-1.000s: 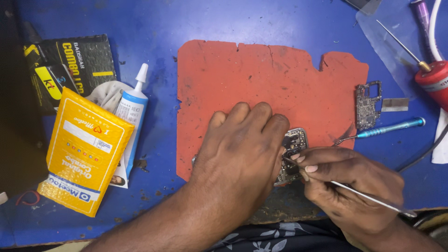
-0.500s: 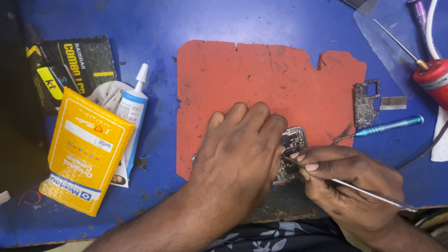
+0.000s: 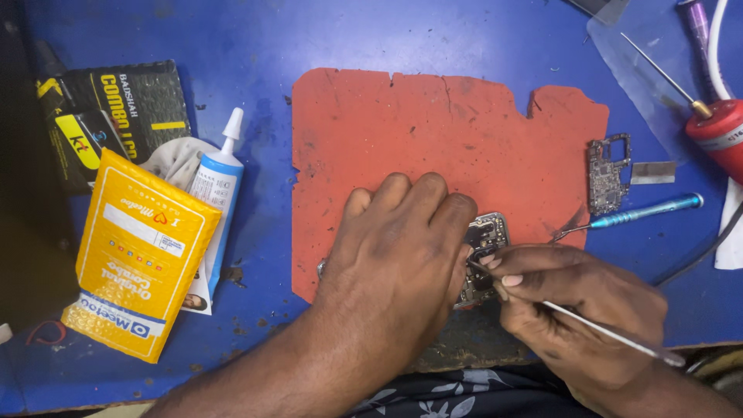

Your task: The person uses tweezers to remove and reposition small components inside a disassembled smartphone. They carefully lift a camera module, place it aside, then return it to its original position and press it down to secure it.

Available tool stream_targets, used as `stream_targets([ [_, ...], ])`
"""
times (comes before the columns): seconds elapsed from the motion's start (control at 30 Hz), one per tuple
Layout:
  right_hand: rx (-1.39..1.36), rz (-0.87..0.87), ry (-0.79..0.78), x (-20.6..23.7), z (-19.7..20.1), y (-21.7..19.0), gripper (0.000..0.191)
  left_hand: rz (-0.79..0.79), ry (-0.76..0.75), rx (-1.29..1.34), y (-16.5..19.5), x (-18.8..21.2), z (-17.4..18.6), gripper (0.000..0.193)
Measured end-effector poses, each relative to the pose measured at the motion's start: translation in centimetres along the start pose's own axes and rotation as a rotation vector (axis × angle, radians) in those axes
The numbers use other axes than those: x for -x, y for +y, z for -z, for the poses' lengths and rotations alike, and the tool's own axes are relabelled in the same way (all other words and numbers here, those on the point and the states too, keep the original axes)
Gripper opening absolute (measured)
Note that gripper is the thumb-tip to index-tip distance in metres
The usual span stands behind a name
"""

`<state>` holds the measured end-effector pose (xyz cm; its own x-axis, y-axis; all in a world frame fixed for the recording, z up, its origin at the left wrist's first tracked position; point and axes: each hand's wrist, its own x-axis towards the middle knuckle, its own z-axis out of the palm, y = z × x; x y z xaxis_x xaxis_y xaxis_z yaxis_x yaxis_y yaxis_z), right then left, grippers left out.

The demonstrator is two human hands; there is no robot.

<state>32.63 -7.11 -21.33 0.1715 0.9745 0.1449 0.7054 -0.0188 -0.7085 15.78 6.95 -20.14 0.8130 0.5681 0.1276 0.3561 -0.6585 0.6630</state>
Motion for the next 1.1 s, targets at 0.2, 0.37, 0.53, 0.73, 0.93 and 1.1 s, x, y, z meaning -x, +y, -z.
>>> stream_targets([
  [0.2,-0.031,-0.012,-0.039,0.0,0.3,-0.1,0.027,-0.007,-0.015,-0.003,0.3,-0.2,0.5,0.026],
  [0.37,-0.003,-0.045,0.031,0.6,-0.4,0.1,0.023,-0.016,0.008,0.126,0.3,1.6,1.3,0.036],
  [0.53,-0.397,-0.102,0.1,1.0,-0.3,0.9,0.016,0.021,0.053,0.099,-0.5,4.4,1.6,0.041],
  [0.73,-0.421,-0.034,0.15,1.4,1.4,1.3,0.009,-0.002,0.093,0.011,-1.3,7.1,1.2,0.051],
  [0.93,0.327,0.155,-0.138,0.8,0.9,0.7,0.035,-0.024,0.097,-0.069,-1.8,8.4,0.0,0.058],
  [1.1,0.268,0.19,-0.219,-0.6,0.1,-0.7,0.046,-0.014,0.086,-0.071,-2.1,8.5,-0.2,0.058],
])
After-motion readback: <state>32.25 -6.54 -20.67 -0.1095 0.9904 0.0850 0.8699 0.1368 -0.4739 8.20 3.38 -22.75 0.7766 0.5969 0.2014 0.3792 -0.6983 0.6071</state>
